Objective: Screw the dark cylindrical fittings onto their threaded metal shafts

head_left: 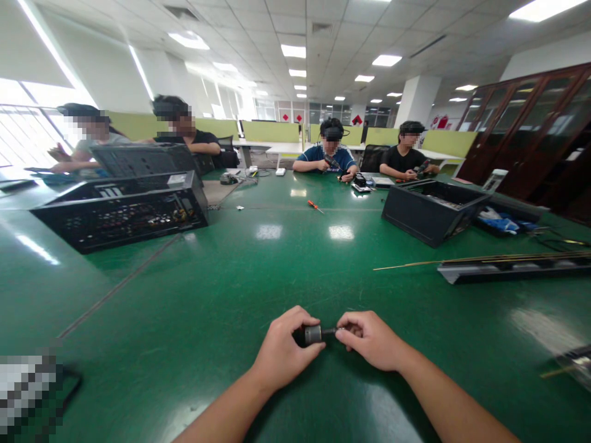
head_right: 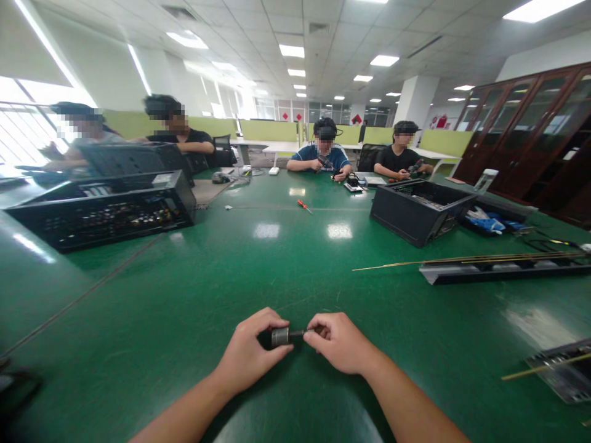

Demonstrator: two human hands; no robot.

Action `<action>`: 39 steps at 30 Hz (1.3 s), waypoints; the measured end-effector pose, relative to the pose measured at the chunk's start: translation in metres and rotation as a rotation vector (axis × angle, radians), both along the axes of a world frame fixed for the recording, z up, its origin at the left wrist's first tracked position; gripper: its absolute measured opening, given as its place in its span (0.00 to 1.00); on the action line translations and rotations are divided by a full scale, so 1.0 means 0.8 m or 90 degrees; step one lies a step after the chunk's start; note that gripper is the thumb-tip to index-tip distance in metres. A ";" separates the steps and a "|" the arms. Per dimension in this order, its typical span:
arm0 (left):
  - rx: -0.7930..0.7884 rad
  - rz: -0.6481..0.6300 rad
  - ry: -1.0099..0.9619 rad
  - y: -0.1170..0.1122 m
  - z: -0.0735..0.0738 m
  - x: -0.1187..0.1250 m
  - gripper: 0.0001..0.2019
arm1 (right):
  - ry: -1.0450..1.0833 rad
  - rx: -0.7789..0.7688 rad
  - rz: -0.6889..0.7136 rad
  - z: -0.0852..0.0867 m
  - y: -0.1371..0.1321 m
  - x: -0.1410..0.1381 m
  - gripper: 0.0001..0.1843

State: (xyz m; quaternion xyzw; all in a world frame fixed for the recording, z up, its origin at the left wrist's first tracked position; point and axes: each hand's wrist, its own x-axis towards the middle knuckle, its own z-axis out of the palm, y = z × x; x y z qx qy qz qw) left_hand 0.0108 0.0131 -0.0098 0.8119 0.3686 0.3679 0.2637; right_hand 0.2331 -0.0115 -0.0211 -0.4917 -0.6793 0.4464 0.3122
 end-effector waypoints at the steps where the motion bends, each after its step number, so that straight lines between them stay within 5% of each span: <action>1: 0.000 0.000 0.000 0.000 0.000 0.000 0.14 | 0.000 0.001 0.000 0.000 0.000 0.000 0.09; 39: 0.002 0.005 -0.016 -0.001 0.003 0.000 0.13 | 0.001 -0.009 -0.001 0.001 0.001 0.004 0.10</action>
